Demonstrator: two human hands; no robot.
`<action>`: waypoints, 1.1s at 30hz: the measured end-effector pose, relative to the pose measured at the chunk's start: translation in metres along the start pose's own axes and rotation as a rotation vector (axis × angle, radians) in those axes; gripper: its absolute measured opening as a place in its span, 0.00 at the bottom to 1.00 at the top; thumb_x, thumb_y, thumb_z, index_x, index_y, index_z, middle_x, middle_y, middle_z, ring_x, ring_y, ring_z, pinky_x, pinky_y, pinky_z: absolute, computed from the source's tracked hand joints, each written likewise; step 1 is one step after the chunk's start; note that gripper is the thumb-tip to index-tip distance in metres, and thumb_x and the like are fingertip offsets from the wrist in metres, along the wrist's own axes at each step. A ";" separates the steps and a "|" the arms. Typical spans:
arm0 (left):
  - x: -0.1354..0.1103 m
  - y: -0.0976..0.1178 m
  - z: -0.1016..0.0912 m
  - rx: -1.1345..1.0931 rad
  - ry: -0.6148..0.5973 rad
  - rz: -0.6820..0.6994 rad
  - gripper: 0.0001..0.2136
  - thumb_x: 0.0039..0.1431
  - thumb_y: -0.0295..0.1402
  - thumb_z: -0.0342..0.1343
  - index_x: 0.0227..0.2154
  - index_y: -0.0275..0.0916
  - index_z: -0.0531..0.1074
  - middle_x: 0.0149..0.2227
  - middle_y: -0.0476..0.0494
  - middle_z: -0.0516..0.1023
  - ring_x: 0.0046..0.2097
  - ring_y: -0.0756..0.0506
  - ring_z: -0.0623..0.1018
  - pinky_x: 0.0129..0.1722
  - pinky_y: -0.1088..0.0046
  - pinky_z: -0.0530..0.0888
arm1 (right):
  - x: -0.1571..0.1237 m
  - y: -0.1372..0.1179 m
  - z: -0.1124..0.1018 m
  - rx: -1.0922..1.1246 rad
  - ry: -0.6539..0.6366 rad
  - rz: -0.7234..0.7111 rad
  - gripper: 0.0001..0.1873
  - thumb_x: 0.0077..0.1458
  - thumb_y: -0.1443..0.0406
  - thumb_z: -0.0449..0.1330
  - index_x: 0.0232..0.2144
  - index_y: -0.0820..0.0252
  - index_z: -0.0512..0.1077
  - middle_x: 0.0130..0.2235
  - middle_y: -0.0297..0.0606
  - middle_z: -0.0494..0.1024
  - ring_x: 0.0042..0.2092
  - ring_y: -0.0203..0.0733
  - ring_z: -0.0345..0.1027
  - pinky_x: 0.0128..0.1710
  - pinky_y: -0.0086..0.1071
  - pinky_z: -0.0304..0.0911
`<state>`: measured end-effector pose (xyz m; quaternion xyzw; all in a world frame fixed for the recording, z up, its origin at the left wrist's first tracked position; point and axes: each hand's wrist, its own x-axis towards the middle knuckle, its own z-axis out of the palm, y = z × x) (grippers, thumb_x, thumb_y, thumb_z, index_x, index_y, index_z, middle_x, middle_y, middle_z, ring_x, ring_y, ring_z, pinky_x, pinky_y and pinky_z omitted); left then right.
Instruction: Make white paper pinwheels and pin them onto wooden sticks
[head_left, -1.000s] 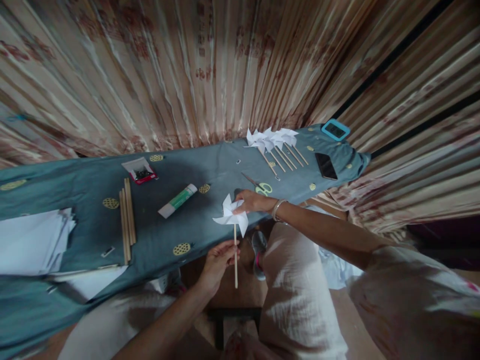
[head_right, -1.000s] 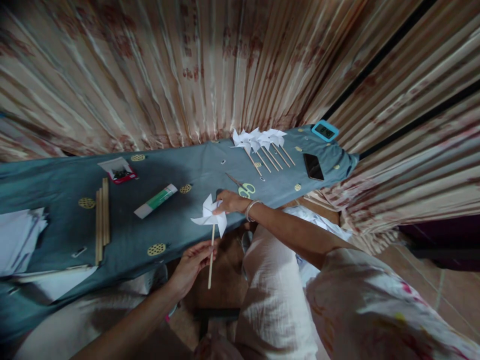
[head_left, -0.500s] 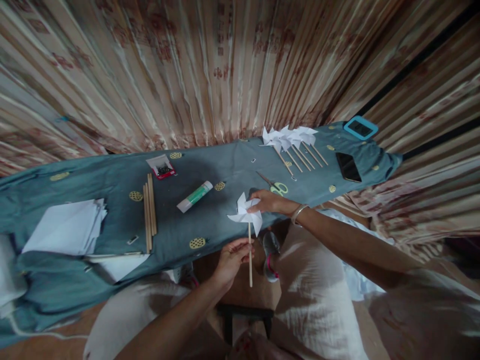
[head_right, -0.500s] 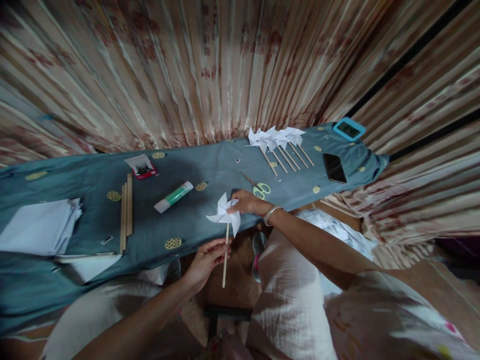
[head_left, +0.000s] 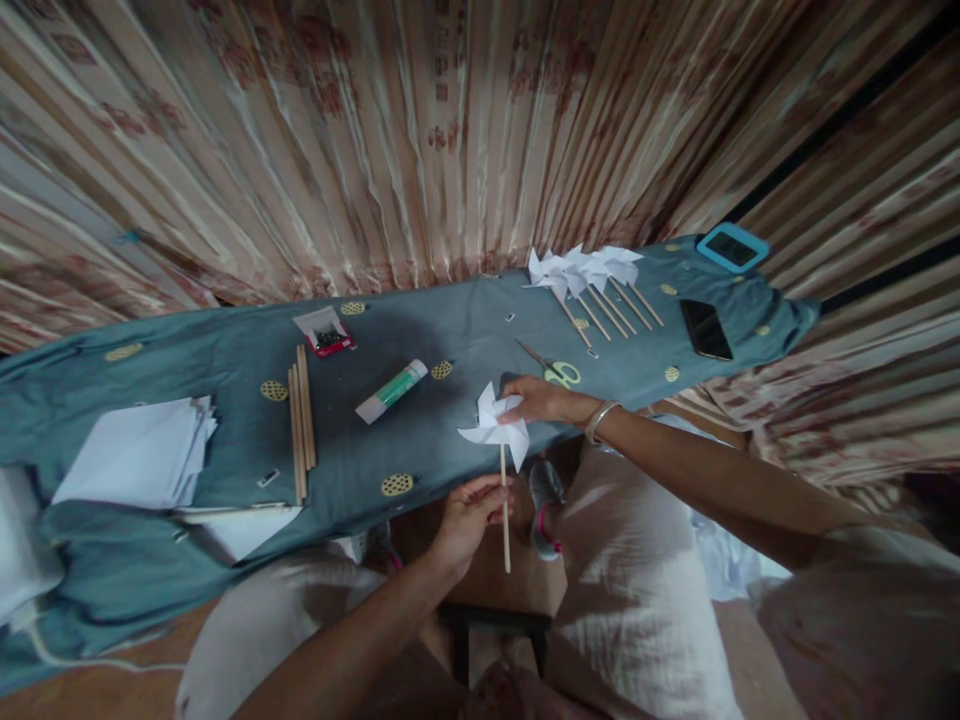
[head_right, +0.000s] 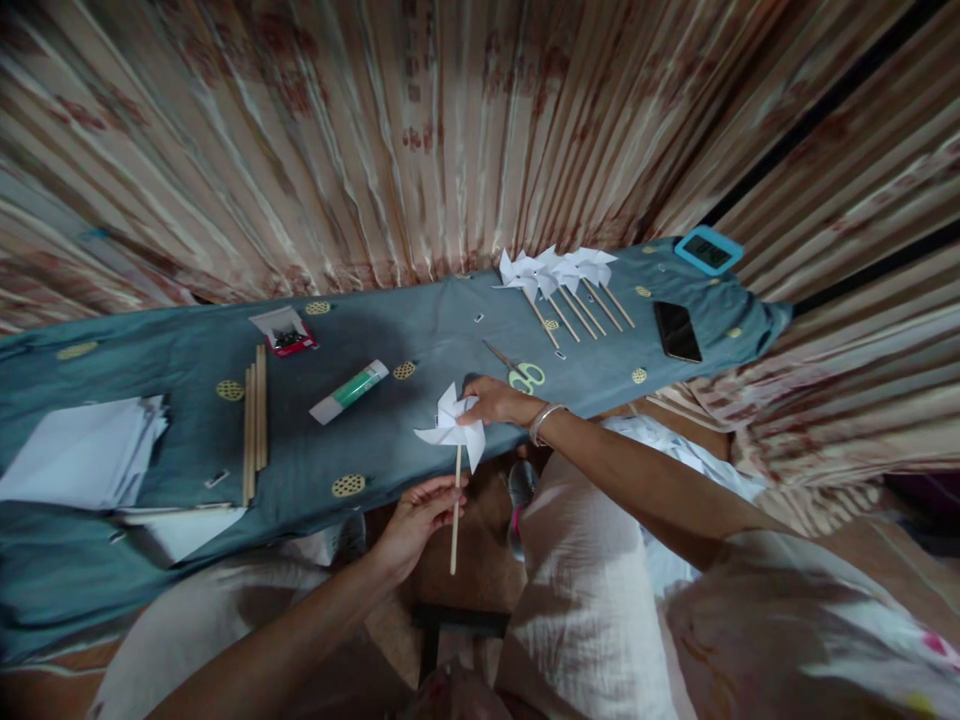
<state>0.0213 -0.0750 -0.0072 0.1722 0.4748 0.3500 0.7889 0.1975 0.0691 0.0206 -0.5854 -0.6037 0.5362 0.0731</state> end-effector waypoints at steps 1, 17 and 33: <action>0.000 0.000 0.000 0.001 0.000 0.000 0.21 0.29 0.42 0.75 0.29 0.37 0.82 0.27 0.46 0.79 0.30 0.51 0.75 0.33 0.75 0.70 | 0.001 0.000 0.000 -0.002 -0.005 0.001 0.12 0.37 0.65 0.71 0.26 0.65 0.74 0.22 0.30 0.71 0.25 0.33 0.64 0.24 0.26 0.61; 0.003 -0.001 -0.007 0.024 -0.004 0.029 0.19 0.33 0.41 0.73 0.30 0.37 0.82 0.28 0.46 0.79 0.29 0.52 0.74 0.33 0.76 0.69 | 0.003 -0.004 -0.003 0.023 -0.057 0.006 0.13 0.36 0.66 0.71 0.25 0.64 0.72 0.22 0.29 0.71 0.24 0.30 0.63 0.20 0.22 0.59; 0.001 0.006 -0.008 0.064 0.036 0.059 0.12 0.36 0.37 0.69 0.26 0.37 0.82 0.24 0.47 0.77 0.27 0.52 0.71 0.32 0.75 0.67 | 0.003 -0.002 -0.004 0.020 -0.062 0.014 0.16 0.33 0.63 0.73 0.25 0.64 0.73 0.23 0.30 0.71 0.26 0.32 0.65 0.24 0.24 0.64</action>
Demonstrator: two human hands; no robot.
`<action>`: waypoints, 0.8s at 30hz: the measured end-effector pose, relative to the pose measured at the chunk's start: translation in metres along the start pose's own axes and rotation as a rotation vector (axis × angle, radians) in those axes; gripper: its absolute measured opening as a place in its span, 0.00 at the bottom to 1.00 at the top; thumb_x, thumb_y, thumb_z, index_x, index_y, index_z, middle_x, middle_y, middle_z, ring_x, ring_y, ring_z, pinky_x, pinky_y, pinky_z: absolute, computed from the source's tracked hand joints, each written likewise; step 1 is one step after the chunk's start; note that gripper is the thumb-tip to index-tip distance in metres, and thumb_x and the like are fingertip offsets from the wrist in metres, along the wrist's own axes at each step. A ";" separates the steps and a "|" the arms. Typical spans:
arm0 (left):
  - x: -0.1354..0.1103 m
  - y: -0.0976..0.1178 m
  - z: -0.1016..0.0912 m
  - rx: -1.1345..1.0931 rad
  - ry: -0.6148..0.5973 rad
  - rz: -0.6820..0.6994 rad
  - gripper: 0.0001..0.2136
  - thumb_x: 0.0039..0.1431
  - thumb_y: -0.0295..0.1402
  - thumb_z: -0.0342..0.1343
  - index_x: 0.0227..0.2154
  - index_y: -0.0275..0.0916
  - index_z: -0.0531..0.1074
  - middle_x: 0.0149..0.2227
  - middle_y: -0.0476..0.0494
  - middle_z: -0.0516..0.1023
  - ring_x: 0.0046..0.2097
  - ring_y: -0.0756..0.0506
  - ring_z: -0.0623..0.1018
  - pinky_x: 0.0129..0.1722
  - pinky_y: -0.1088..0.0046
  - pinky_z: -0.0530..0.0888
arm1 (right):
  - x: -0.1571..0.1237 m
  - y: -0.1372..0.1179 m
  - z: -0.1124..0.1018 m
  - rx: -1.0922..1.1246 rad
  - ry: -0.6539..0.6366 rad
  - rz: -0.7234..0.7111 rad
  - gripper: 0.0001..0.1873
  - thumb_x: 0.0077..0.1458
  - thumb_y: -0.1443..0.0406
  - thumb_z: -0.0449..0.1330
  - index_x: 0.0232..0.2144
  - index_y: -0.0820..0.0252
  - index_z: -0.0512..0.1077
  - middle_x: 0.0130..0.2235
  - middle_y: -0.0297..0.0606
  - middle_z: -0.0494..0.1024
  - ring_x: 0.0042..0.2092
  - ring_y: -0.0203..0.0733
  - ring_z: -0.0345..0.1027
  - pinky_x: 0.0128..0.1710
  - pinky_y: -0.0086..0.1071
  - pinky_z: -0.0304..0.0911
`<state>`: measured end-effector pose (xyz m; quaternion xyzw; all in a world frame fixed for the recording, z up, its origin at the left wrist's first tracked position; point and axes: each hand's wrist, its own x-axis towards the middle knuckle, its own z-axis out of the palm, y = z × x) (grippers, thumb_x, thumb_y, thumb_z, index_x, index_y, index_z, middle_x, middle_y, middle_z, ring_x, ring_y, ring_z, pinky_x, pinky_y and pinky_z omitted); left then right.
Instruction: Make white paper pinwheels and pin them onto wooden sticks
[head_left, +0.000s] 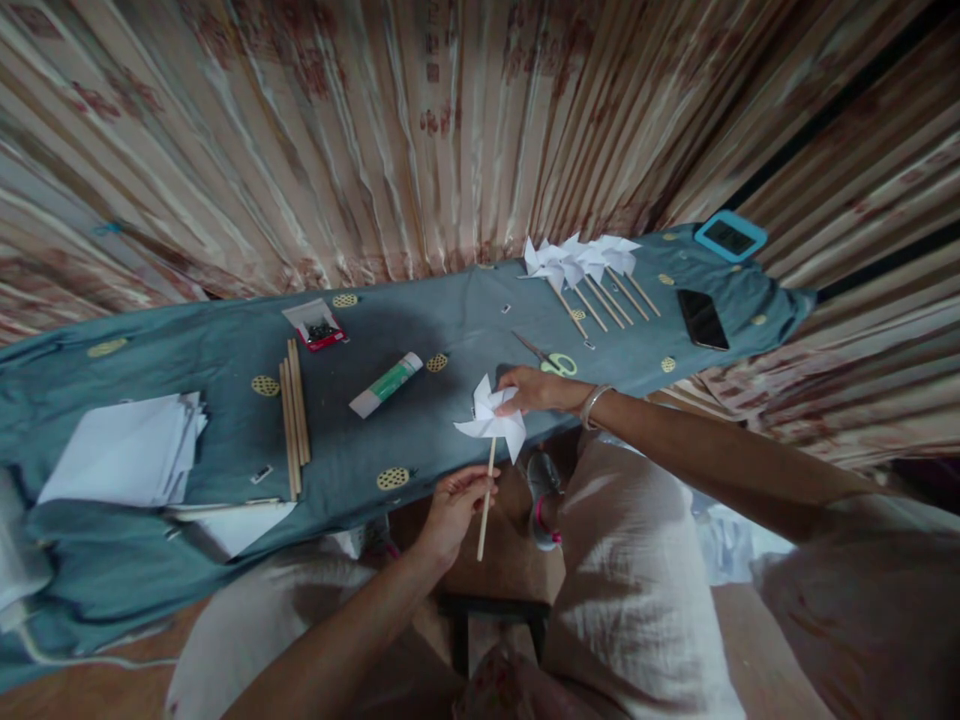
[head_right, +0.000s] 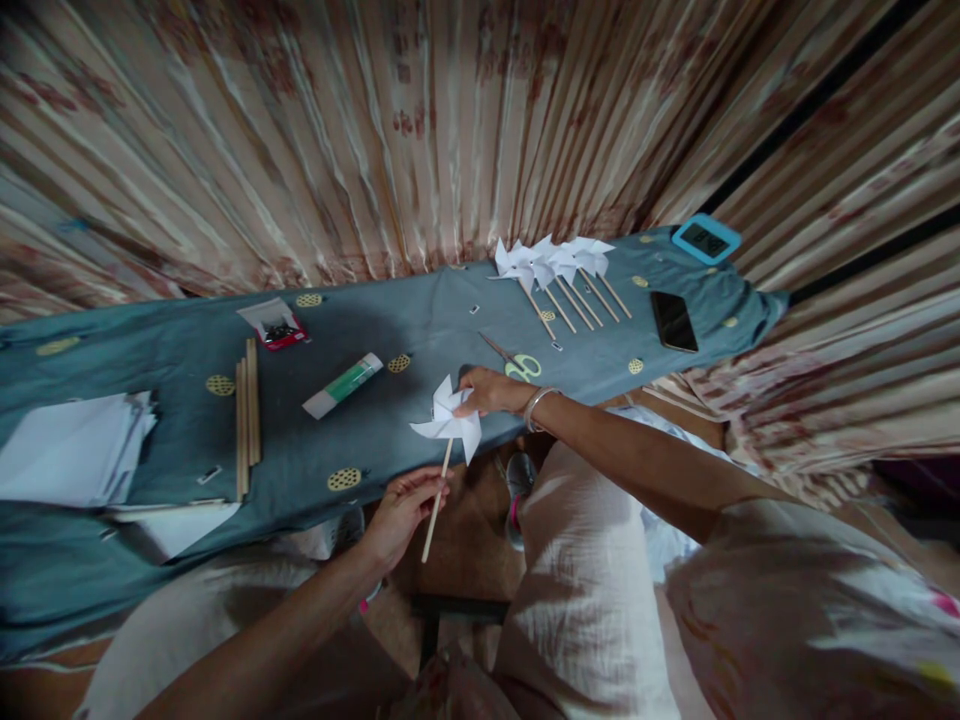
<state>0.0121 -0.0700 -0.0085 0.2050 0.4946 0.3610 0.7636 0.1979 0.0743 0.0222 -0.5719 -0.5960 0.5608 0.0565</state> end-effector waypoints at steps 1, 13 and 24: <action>0.000 0.000 0.000 -0.004 0.001 -0.003 0.12 0.36 0.37 0.69 0.26 0.37 0.82 0.24 0.47 0.77 0.28 0.52 0.71 0.32 0.75 0.67 | 0.000 0.000 0.000 -0.003 0.000 0.000 0.16 0.34 0.64 0.73 0.25 0.64 0.73 0.23 0.30 0.71 0.26 0.32 0.65 0.24 0.24 0.64; 0.000 0.000 -0.002 0.009 0.009 0.024 0.12 0.36 0.37 0.69 0.26 0.37 0.81 0.23 0.47 0.76 0.26 0.52 0.70 0.30 0.75 0.65 | -0.002 -0.001 0.002 -0.072 0.033 -0.015 0.13 0.38 0.65 0.71 0.26 0.64 0.72 0.23 0.29 0.70 0.24 0.31 0.63 0.22 0.23 0.61; 0.000 -0.001 0.001 0.023 0.007 0.002 0.14 0.35 0.39 0.70 0.26 0.37 0.81 0.23 0.48 0.76 0.26 0.52 0.71 0.31 0.75 0.65 | -0.006 0.002 0.004 -0.165 0.124 -0.038 0.12 0.41 0.63 0.70 0.28 0.63 0.75 0.24 0.30 0.71 0.27 0.32 0.63 0.24 0.24 0.57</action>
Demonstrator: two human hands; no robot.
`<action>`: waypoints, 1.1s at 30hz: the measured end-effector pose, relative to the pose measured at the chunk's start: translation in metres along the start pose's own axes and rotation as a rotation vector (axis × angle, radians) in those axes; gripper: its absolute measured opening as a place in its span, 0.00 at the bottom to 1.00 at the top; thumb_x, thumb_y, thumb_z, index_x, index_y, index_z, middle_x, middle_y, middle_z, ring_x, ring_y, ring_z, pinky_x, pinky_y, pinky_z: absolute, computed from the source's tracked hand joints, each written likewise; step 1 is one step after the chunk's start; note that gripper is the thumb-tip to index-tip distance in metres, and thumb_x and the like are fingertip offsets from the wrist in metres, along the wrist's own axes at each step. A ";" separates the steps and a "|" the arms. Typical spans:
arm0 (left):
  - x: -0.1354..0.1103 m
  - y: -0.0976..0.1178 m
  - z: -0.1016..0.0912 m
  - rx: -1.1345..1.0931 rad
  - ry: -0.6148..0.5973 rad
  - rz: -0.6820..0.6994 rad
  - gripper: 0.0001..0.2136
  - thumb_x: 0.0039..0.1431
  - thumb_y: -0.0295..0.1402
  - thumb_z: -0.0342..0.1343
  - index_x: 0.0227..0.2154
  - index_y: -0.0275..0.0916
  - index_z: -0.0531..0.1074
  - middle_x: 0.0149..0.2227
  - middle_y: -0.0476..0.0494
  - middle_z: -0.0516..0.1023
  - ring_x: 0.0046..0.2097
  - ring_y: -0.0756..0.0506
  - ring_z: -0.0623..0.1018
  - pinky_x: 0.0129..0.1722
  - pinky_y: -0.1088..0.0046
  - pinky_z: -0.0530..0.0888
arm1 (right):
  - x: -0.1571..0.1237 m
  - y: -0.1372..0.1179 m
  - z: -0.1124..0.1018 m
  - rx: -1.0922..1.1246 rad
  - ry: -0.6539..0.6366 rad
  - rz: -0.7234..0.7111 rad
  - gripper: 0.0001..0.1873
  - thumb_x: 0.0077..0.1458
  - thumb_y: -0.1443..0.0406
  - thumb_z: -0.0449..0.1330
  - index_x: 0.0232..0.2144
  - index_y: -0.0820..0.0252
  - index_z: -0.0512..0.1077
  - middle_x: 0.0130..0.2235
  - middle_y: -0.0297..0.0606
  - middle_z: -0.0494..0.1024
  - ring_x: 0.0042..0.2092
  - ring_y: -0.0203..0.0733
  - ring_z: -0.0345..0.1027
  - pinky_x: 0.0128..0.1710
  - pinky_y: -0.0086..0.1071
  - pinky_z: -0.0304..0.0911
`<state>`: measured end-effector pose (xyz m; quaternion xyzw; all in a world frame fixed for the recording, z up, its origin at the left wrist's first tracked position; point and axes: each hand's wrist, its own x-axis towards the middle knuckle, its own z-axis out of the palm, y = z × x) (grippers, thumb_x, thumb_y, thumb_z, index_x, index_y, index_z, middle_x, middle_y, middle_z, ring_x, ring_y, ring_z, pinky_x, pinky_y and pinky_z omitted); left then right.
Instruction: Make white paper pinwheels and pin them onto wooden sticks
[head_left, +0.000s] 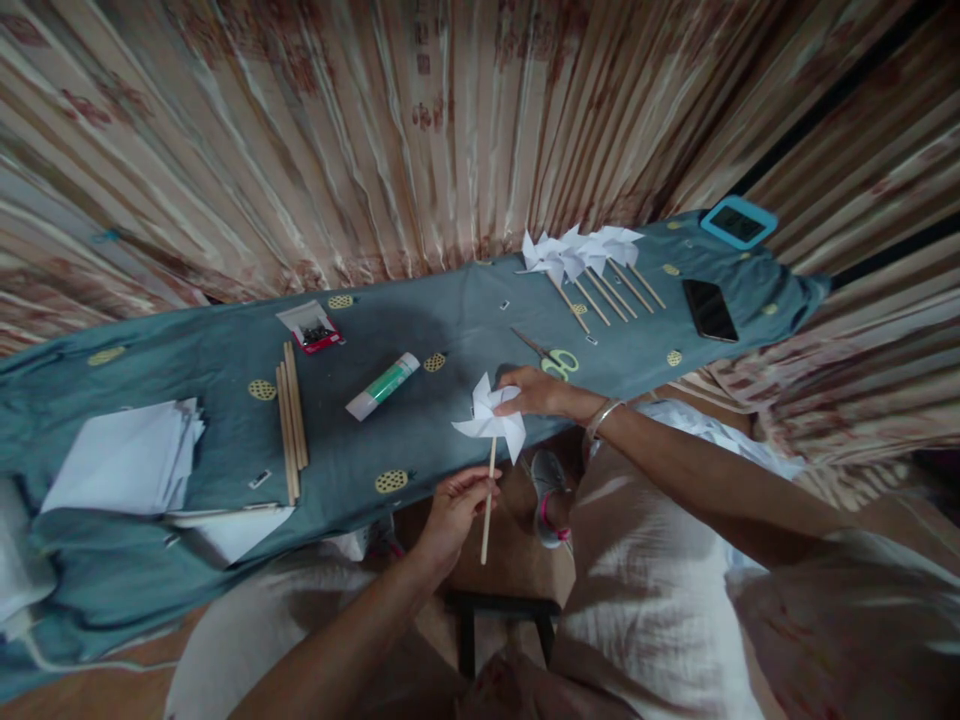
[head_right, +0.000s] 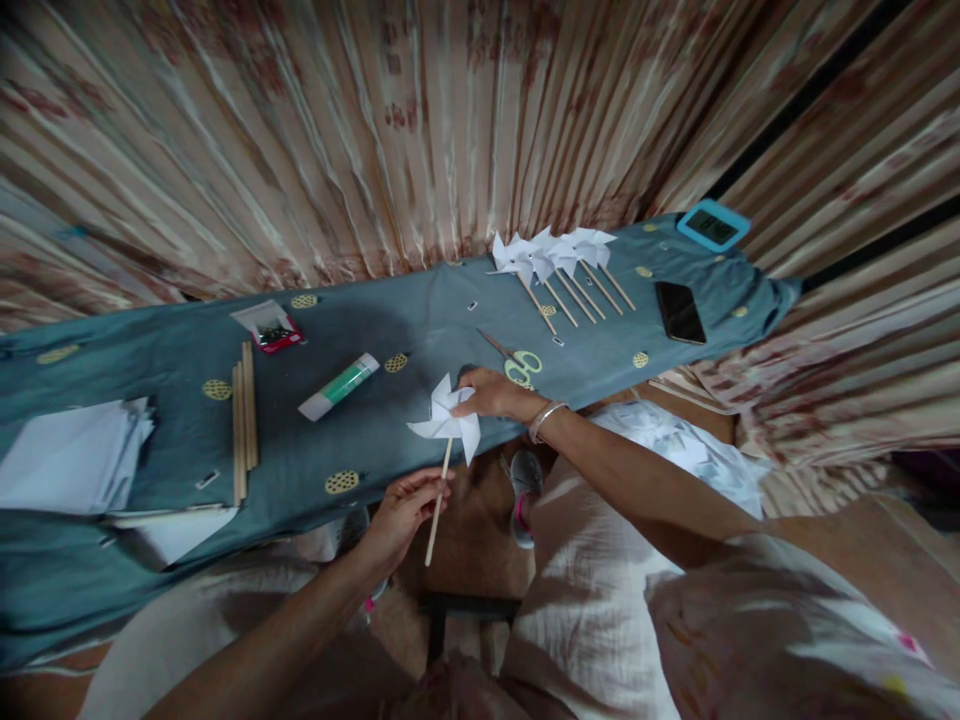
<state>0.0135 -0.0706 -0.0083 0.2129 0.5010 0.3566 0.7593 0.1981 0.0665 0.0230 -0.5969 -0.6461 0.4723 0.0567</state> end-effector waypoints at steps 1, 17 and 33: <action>0.000 0.000 0.001 -0.001 -0.003 -0.002 0.14 0.35 0.39 0.70 0.26 0.37 0.81 0.23 0.47 0.77 0.27 0.52 0.71 0.31 0.75 0.66 | 0.000 -0.001 0.000 -0.013 0.009 -0.003 0.12 0.40 0.63 0.70 0.28 0.63 0.75 0.25 0.30 0.72 0.27 0.32 0.64 0.25 0.25 0.57; -0.001 -0.003 0.002 -0.002 -0.003 -0.030 0.13 0.36 0.38 0.70 0.27 0.37 0.81 0.24 0.46 0.76 0.29 0.49 0.73 0.34 0.72 0.68 | -0.004 -0.002 0.000 -0.062 0.015 -0.070 0.11 0.41 0.63 0.69 0.30 0.61 0.77 0.30 0.33 0.76 0.32 0.38 0.69 0.31 0.28 0.60; 0.000 0.001 -0.003 0.000 -0.016 -0.009 0.13 0.36 0.38 0.71 0.27 0.37 0.81 0.25 0.46 0.78 0.27 0.51 0.73 0.32 0.75 0.69 | 0.003 0.001 -0.002 0.101 -0.075 0.003 0.14 0.38 0.64 0.71 0.29 0.64 0.74 0.25 0.30 0.71 0.26 0.32 0.64 0.24 0.25 0.61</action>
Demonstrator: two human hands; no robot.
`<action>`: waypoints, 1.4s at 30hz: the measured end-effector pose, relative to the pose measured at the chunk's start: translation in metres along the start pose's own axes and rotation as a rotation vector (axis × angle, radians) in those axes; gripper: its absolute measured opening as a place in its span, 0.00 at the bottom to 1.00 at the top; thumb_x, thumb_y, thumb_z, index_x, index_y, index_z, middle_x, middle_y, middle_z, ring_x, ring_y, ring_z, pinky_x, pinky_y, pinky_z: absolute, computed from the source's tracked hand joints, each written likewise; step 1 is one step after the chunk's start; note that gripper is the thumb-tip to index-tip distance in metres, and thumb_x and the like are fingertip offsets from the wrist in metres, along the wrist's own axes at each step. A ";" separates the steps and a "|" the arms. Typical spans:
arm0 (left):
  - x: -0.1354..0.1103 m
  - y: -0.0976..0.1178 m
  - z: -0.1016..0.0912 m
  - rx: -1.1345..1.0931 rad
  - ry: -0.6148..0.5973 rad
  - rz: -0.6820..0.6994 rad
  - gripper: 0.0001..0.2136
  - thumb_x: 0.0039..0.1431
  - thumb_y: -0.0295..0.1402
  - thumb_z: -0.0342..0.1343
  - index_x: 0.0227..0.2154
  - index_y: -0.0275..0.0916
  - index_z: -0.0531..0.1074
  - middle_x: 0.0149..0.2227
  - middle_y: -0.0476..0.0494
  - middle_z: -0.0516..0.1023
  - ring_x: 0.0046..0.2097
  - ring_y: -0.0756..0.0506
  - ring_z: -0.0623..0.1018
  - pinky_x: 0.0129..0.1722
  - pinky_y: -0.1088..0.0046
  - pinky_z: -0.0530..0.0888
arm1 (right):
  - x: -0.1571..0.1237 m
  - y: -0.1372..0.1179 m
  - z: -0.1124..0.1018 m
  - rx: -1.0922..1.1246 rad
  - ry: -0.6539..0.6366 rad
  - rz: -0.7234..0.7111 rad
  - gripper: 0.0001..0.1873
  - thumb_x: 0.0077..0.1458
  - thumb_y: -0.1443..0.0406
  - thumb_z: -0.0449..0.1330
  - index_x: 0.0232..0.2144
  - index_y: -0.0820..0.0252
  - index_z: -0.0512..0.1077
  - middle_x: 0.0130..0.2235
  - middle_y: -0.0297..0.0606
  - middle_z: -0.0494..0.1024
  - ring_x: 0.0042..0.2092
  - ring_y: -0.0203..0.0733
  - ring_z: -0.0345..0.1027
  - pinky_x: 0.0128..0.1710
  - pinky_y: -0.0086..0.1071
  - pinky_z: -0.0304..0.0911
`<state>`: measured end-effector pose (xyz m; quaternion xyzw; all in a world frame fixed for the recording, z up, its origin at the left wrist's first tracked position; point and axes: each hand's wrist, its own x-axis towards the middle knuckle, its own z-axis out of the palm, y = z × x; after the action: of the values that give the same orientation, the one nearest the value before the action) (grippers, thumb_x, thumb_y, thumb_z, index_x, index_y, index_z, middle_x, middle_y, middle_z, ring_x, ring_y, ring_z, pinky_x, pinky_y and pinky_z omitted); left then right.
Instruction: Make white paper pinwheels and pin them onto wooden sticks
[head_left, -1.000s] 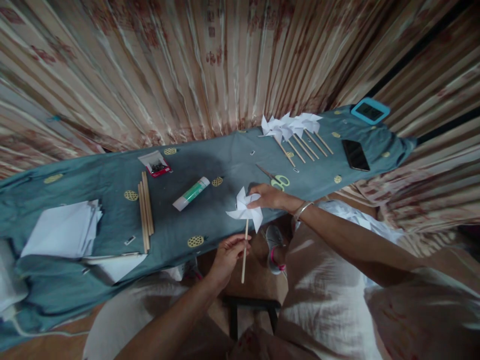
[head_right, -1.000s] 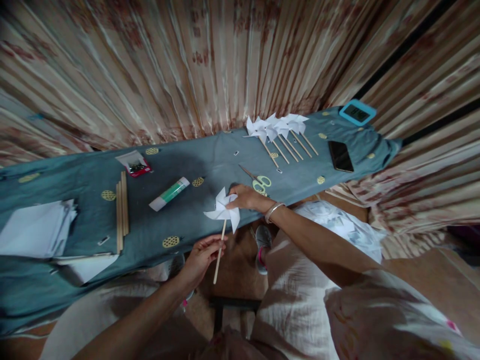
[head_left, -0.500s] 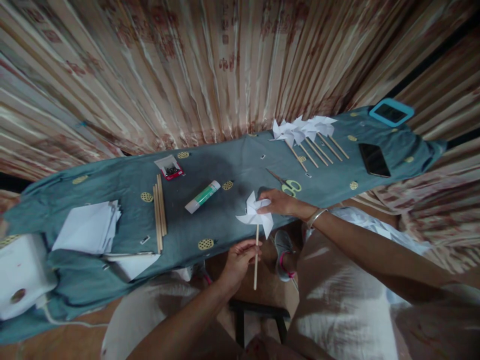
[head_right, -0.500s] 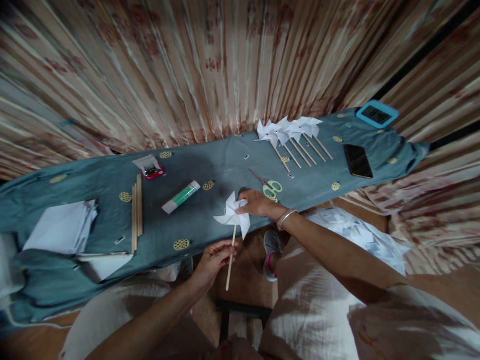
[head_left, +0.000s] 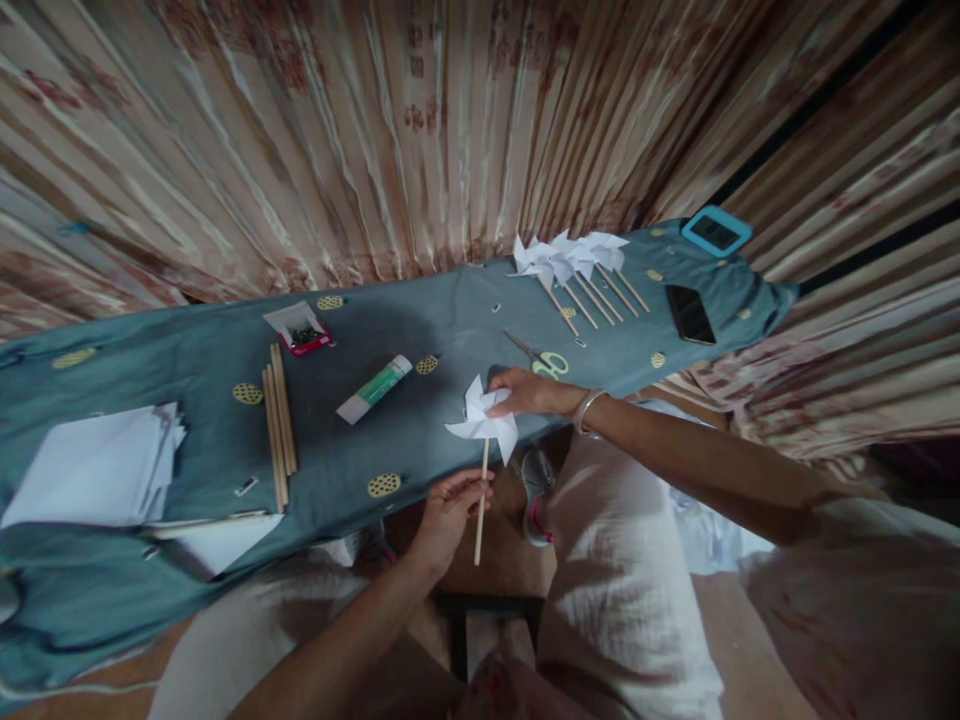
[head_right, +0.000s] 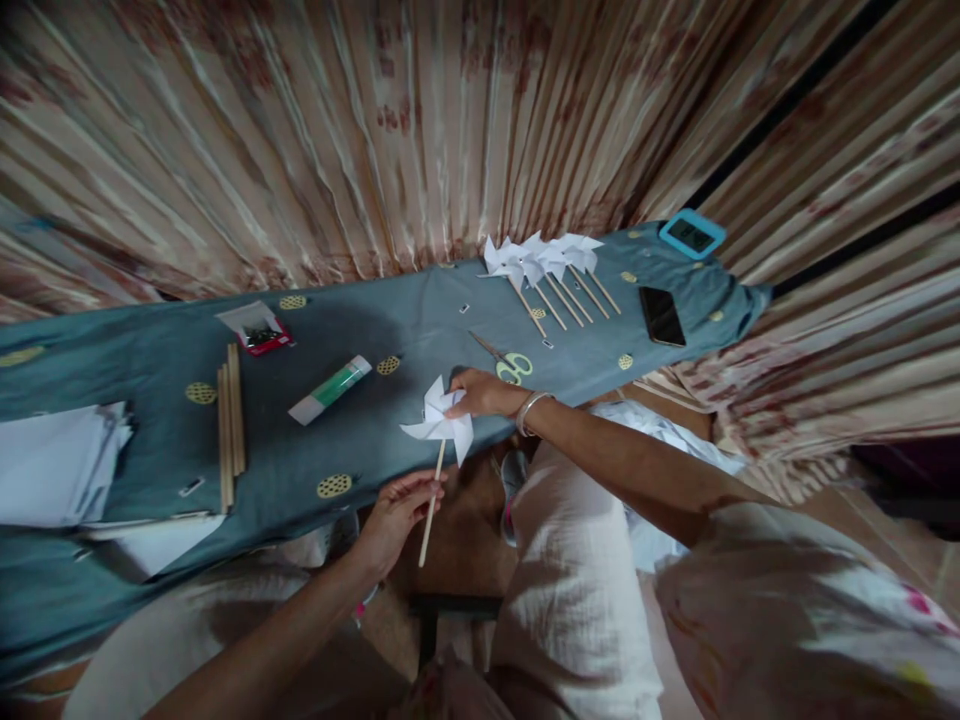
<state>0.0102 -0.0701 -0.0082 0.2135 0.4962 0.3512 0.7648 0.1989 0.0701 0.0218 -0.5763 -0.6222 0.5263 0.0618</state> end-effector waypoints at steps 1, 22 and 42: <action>0.000 0.000 0.000 -0.007 -0.005 0.001 0.14 0.36 0.38 0.71 0.27 0.37 0.81 0.25 0.46 0.78 0.28 0.51 0.73 0.33 0.75 0.69 | 0.000 0.000 0.000 0.014 -0.010 0.001 0.14 0.38 0.64 0.71 0.29 0.64 0.74 0.25 0.30 0.72 0.26 0.32 0.64 0.24 0.24 0.61; 0.001 0.001 0.005 -0.023 -0.038 0.006 0.17 0.30 0.40 0.74 0.26 0.38 0.82 0.25 0.46 0.79 0.28 0.51 0.74 0.32 0.76 0.69 | 0.002 -0.010 -0.002 0.001 -0.014 0.078 0.17 0.35 0.65 0.74 0.28 0.62 0.73 0.25 0.30 0.73 0.26 0.30 0.64 0.26 0.23 0.63; 0.000 0.009 0.018 -0.004 -0.066 0.028 0.17 0.33 0.41 0.72 0.28 0.37 0.82 0.24 0.47 0.79 0.27 0.52 0.73 0.32 0.76 0.68 | -0.017 0.006 -0.005 0.396 0.023 -0.073 0.22 0.35 0.54 0.73 0.29 0.63 0.75 0.25 0.30 0.74 0.27 0.31 0.64 0.28 0.26 0.59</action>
<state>0.0237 -0.0634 0.0056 0.2303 0.4668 0.3557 0.7762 0.2115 0.0588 0.0288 -0.5359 -0.5262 0.6291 0.2002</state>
